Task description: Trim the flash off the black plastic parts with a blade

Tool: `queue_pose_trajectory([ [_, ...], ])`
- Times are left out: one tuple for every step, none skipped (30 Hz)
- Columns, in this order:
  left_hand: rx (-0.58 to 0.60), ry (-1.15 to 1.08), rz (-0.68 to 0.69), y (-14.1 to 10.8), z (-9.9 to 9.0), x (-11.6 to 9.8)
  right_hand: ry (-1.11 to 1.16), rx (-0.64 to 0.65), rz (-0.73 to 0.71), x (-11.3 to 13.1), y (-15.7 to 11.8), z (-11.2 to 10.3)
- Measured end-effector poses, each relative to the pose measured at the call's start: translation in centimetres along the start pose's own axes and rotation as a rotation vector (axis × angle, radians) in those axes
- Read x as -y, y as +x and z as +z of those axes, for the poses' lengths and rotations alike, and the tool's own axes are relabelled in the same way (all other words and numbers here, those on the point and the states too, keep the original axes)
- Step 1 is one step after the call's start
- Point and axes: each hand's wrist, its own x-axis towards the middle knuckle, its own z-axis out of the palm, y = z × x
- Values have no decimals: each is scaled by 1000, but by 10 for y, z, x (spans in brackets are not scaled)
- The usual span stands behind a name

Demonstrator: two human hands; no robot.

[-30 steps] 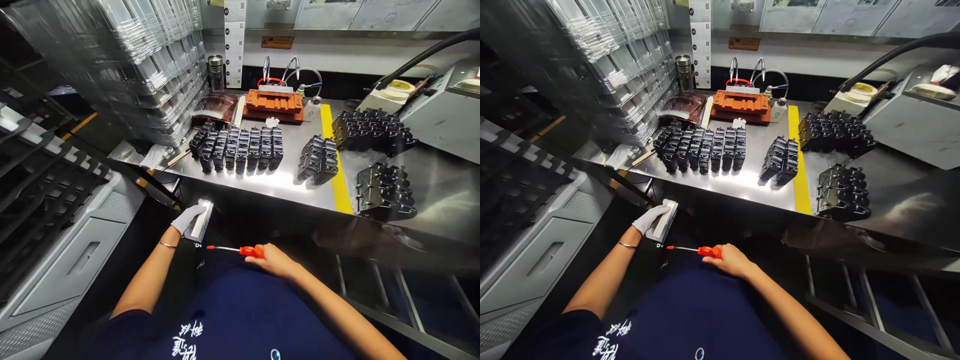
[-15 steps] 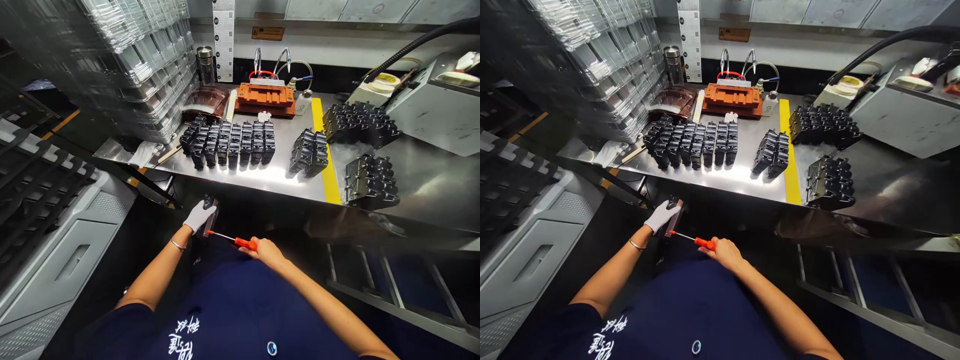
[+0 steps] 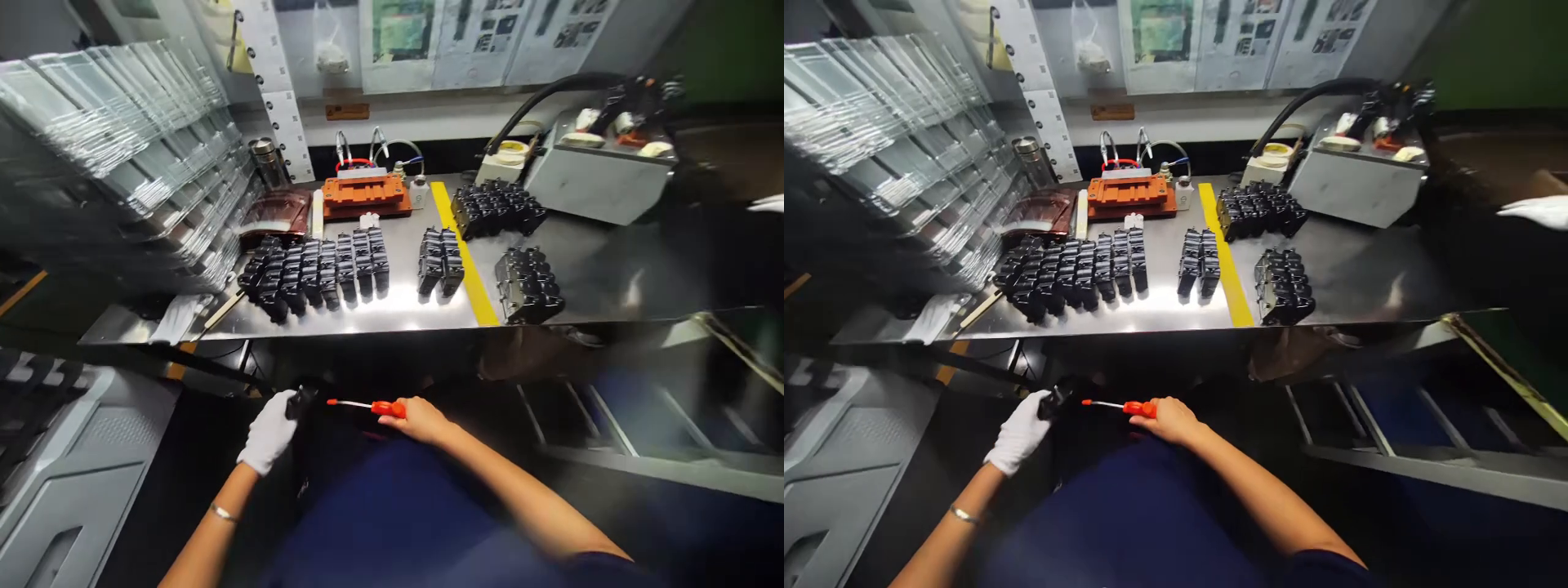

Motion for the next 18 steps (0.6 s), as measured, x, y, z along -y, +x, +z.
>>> queue_pose_trajectory([
  [-12,26,77,-1,-4,9,57,39,-53,-5,-2,-2],
  [12,20,152,-1,-7,17,114,79,-108,-11,-4,-3],
  [65,7,165,-1,-10,23,162,112,-150,-17,-6,-4],
  [130,-25,125,1,-14,24,197,132,-177,-24,-9,-5],
  [198,-81,65,2,-17,19,214,141,-191,-30,-12,-4],
  [254,-153,-6,5,-20,9,212,139,-194,-37,-16,-4],
  [293,-232,-67,7,-23,-8,197,132,-192,-43,-20,-3],
  [314,-302,-97,10,-27,-29,180,122,-185,-49,-24,-2],
  [311,-354,-93,15,-31,-56,170,109,-174,-55,-28,0],
  [293,-370,-63,22,-35,-86,174,89,-157,-61,-32,1],
  [266,-348,0,30,-39,-119,189,63,-128,-67,-35,3],
  [220,-308,76,41,-43,-154,211,34,-92,-72,-38,4],
  [148,-256,131,55,-45,-189,233,5,-54,-77,-41,5],
  [79,-199,165,71,-46,-224,251,-21,-15,-80,-43,6],
  [13,-134,200,89,-45,-258,265,-39,20,-83,-44,7],
  [-35,-66,238,109,-42,-291,276,-52,48,-85,-45,9],
  [-51,-2,252,130,-36,-320,283,-59,66,-86,-46,10],
  [-64,39,253,150,-29,-347,290,-67,79,-86,-46,13],
])
